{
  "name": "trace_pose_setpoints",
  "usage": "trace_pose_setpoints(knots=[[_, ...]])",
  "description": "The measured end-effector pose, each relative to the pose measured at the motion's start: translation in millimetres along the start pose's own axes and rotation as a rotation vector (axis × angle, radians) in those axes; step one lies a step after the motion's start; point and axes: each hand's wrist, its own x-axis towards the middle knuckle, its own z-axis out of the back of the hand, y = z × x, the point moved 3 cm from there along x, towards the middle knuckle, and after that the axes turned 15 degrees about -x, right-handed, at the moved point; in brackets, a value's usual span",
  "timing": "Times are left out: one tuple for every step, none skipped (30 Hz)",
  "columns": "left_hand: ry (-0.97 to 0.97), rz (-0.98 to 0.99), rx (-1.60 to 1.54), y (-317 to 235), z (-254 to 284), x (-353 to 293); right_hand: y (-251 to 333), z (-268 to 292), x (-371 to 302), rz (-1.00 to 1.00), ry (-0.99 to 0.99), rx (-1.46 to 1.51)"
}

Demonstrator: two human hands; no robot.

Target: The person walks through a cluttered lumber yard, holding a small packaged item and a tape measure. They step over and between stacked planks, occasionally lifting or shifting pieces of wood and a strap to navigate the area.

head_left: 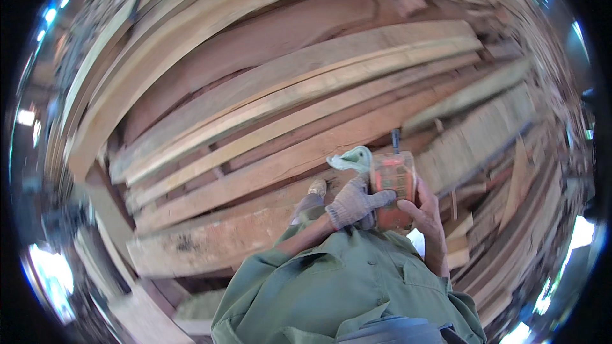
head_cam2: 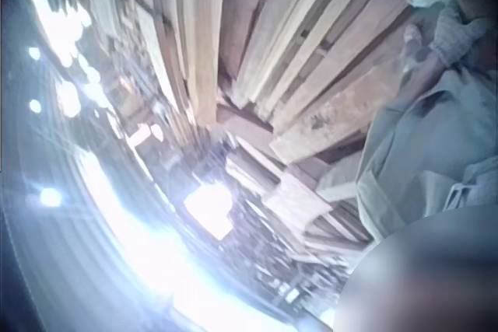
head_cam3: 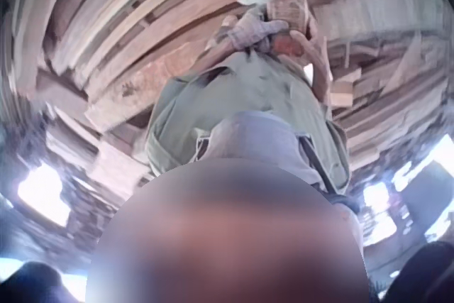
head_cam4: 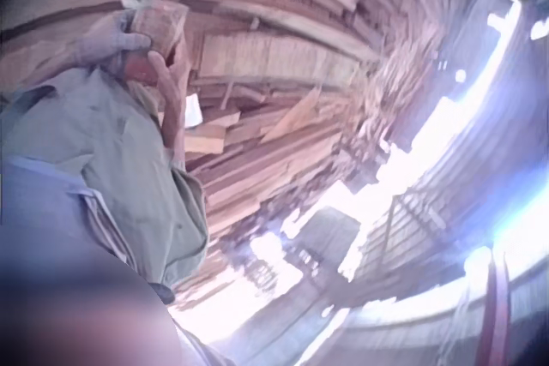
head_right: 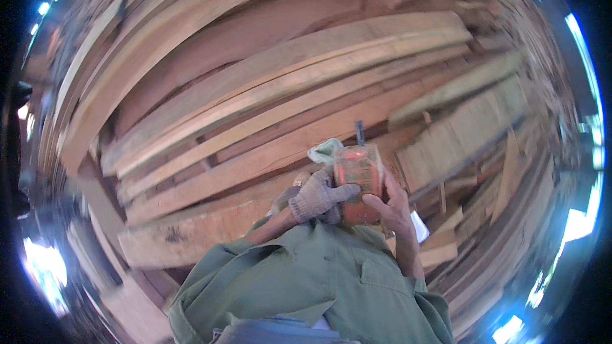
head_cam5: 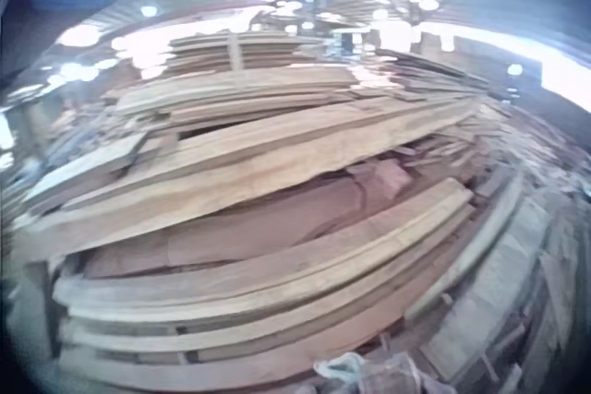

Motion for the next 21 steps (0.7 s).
trace_pose_setpoints(knots=[[-0.052, -0.044, -0.022, -2.0, -6.1, 3.7, 2.1, 10.2, 10.6, 0.034, 0.051, -0.042], [-0.110, -0.032, 0.000, -4.0, -10.6, 4.7, 5.2, 17.3, 19.0, 0.080, 0.089, 0.000], [-0.152, -0.030, 0.020, -6.7, -14.3, 4.9, 6.2, 21.8, 27.5, 0.088, 0.129, 0.032], [-0.197, 0.017, 0.042, -7.2, -18.4, 6.8, 6.9, 26.8, 34.1, 0.106, 0.157, 0.065], [-0.237, 0.067, 0.064, -7.4, -20.8, 7.6, 7.1, 30.6, 40.8, 0.127, 0.181, 0.108], [-0.240, -0.032, 0.021, -9.3, -27.3, 10.4, 5.3, 35.1, 45.8, 0.106, 0.207, 0.096], [-0.274, -0.052, 0.014, -8.2, -29.3, 10.8, 3.5, 38.0, 51.2, 0.124, 0.249, 0.090], [-0.305, -0.056, 0.011, -5.6, -31.4, 11.2, 2.2, 40.3, 55.3, 0.137, 0.283, 0.090], [-0.330, -0.058, 0.011, -0.4, -32.6, 12.1, -0.6, 42.4, 58.5, 0.149, 0.310, 0.092], [-0.342, -0.102, 0.011, 3.1, -32.6, 14.4, -2.4, 44.2, 61.9, 0.159, 0.326, 0.087], [-0.354, -0.145, 0.009, 7.5, -31.5, 17.1, -4.2, 45.5, 65.4, 0.167, 0.341, 0.082], [-0.372, -0.181, 0.017, 12.5, -29.9, 18.0, -5.0, 45.5, 68.1, 0.178, 0.358, 0.076], [-0.380, -0.219, 0.016, 17.2, -26.9, 18.8, -5.3, 44.3, 70.9, 0.193, 0.368, 0.068], [-0.394, -0.251, 0.023, 20.6, -23.6, 18.7, -3.9, 42.7, 73.6, 0.211, 0.378, 0.058], [-0.408, -0.283, 0.031, 23.1, -19.6, 17.4, -2.1, 39.5, 76.0, 0.230, 0.387, 0.049], [-0.429, -0.289, 0.049, 23.5, -14.5, 14.5, 1.4, 35.2, 78.6, 0.245, 0.409, 0.029], [-0.453, -0.294, 0.066, 22.7, -9.2, 8.8, 5.1, 29.2, 80.3, 0.260, 0.431, 0.010], [-0.484, -0.279, 0.077, 21.0, -3.1, 1.6, 9.5, 20.3, 81.5, 0.272, 0.453, -0.009], [-0.493, -0.326, 0.113, 17.1, -1.3, -5.0, 13.3, 13.6, 81.8, 0.273, 0.470, 0.013], [-0.510, -0.357, 0.143, 10.3, 4.2, -15.6, 18.7, 1.8, 81.9, 0.275, 0.488, 0.034], [-0.545, -0.337, 0.177, 6.4, 8.9, -27.4, 23.0, -8.8, 79.9, 0.301, 0.511, 0.063]])
